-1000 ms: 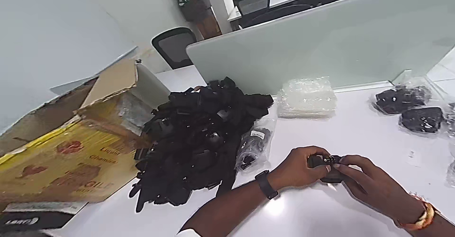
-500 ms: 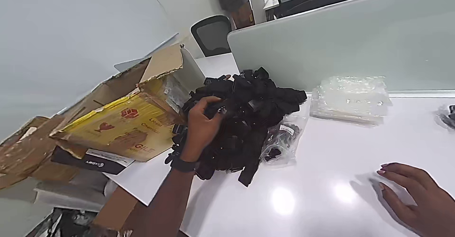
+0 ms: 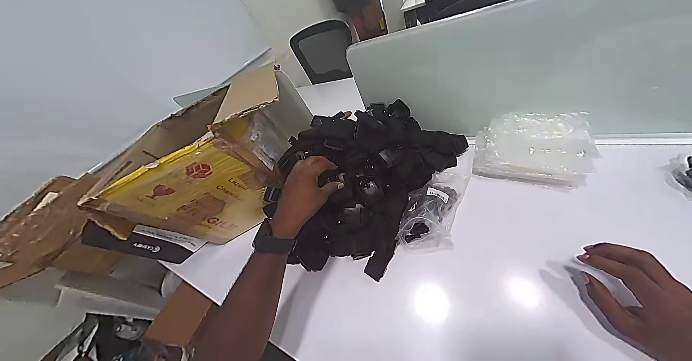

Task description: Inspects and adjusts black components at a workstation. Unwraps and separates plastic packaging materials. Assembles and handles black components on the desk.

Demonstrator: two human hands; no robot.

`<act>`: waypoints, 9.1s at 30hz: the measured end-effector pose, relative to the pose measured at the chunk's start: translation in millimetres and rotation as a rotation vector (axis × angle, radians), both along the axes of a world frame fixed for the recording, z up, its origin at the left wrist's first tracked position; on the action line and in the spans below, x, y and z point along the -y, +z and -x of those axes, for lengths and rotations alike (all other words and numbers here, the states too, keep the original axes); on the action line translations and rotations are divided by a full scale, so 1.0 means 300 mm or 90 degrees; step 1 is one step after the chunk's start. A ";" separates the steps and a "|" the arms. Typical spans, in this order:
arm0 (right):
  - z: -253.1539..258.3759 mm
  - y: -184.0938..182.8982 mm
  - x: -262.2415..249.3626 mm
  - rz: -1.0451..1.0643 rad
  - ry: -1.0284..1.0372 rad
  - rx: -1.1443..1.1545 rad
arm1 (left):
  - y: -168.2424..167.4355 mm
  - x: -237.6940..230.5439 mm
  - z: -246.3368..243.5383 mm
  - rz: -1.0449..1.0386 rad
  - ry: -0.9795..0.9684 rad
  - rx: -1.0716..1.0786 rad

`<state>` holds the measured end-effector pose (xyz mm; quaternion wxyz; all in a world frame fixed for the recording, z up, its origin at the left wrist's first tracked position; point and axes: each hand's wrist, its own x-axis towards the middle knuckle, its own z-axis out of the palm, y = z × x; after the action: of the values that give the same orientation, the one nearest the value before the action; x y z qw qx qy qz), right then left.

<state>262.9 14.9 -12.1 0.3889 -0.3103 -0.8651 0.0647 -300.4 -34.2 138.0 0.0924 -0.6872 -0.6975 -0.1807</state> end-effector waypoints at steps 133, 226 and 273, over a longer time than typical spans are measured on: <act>-0.029 0.052 0.044 -0.011 -0.168 0.188 | -0.503 -0.220 -1.166 0.344 -0.573 0.797; -0.079 0.115 0.026 0.759 -0.059 -0.490 | -0.492 -0.310 -1.111 0.258 -0.622 0.793; -0.157 0.040 -0.068 0.479 -0.074 -0.474 | -0.458 -0.332 -1.101 0.325 -0.512 0.823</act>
<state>309.9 35.2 0.1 0.5345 -0.4317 -0.5668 0.4547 29.9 65.4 0.6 -0.5621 -0.6452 -0.3320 -0.3970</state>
